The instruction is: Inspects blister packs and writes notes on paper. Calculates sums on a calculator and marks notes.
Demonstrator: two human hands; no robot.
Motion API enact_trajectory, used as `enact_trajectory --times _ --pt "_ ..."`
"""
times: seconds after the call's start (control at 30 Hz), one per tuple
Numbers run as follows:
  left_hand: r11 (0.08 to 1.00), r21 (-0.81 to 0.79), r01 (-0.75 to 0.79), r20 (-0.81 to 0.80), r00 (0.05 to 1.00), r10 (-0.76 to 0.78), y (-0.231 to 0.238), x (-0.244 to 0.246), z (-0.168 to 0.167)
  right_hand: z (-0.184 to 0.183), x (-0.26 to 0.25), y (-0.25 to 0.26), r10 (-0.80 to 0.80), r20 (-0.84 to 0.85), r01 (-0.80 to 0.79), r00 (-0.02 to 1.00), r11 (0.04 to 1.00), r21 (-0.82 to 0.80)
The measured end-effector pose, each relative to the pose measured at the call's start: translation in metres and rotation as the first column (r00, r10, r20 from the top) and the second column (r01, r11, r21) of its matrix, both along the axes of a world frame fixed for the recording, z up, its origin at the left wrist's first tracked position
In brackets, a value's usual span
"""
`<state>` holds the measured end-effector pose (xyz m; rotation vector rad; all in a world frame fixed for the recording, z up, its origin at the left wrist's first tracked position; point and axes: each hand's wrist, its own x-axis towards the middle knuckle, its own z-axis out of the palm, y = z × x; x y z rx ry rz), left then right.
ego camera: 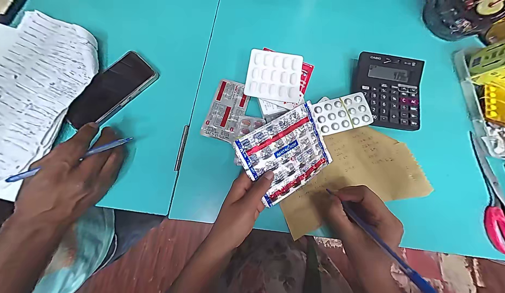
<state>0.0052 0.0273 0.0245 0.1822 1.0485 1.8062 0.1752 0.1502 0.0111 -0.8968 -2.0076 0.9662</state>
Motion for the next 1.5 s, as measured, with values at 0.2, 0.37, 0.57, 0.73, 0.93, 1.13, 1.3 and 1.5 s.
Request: enact_trajectory --times 0.2,0.37,0.57,0.73,0.93,1.13,1.3,1.5 --pt "1.0 -0.001 0.002 -0.006 1.0 -0.002 0.0 0.0 0.0 0.001 0.01 0.02 0.106 -0.016 -0.107 0.994 0.992 -0.066" --pt "1.0 -0.009 -0.006 -0.003 1.0 0.006 0.001 0.0 0.0 0.0 0.006 0.018 0.074 0.029 -0.074 0.997 0.997 -0.013" --pt "1.0 -0.007 -0.003 -0.002 1.0 0.003 0.001 0.001 0.001 0.002 0.009 0.022 0.092 -0.051 -0.096 0.994 0.992 -0.084" --pt "0.999 -0.033 -0.031 -0.001 1.0 0.031 0.0 0.002 0.007 0.021 0.024 0.05 0.078 -0.161 -0.107 0.984 0.978 -0.181" --pt "0.996 -0.082 0.02 -0.517 0.854 -0.06 0.016 -0.015 0.027 0.021 0.052 0.071 0.129 0.383 -0.278 0.915 0.888 0.365" --pt "0.975 -0.202 0.087 -0.775 0.595 -0.214 0.057 -0.037 0.046 0.013 0.065 0.062 0.162 0.245 -0.227 0.956 0.937 0.266" --pt "0.947 -0.234 0.221 -0.772 0.55 -0.319 0.087 -0.048 0.054 0.036 0.042 0.078 0.113 -0.139 -0.147 0.984 0.953 -0.264" --pt "0.989 -0.115 -0.097 -0.91 0.41 -0.066 0.08 -0.022 0.062 0.063 0.037 0.075 0.209 -0.299 -0.17 0.931 0.974 0.153"
